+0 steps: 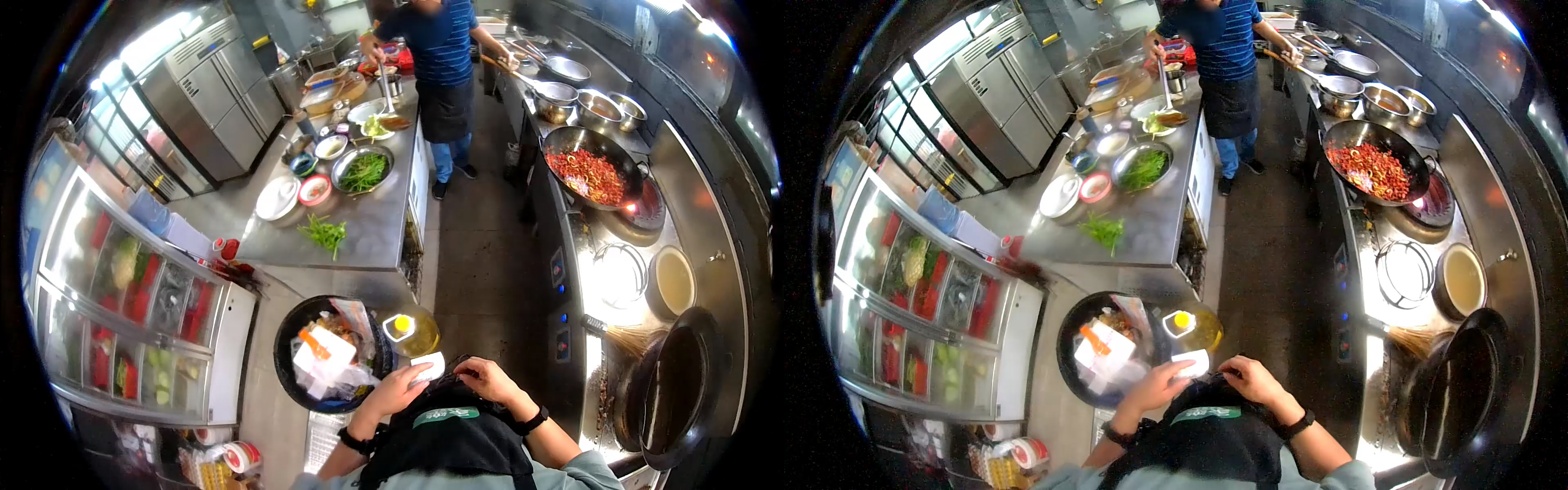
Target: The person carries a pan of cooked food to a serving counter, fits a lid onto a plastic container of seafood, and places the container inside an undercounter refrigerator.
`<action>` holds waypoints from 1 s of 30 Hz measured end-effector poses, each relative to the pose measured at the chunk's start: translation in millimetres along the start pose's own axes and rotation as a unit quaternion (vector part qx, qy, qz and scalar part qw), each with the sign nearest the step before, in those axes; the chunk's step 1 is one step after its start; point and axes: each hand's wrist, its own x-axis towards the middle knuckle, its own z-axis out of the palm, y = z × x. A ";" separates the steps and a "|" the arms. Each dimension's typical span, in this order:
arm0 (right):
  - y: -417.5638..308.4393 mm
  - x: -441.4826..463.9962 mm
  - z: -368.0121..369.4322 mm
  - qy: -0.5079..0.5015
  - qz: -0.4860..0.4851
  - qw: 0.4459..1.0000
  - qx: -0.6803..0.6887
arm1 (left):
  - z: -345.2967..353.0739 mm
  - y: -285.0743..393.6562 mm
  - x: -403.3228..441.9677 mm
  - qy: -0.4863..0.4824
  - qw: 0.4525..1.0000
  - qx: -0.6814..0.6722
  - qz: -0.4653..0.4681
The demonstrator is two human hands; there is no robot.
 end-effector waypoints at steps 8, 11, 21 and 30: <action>5.9 2.8 1.4 0.001 -0.014 1.000 -0.003 | -0.9 -1.3 1.3 0.002 1.000 -0.005 0.005; 6.7 2.9 1.3 0.003 -0.014 1.000 -0.005 | -1.2 -0.2 2.0 0.002 1.000 -0.006 0.008; 6.3 4.5 -0.8 0.005 -0.019 1.000 -0.013 | -1.2 -3.2 5.3 -0.011 1.000 -0.003 -0.003; 12.6 5.0 -0.3 0.003 -0.008 1.000 0.004 | 1.1 -9.6 6.6 -0.023 1.000 -0.002 -0.019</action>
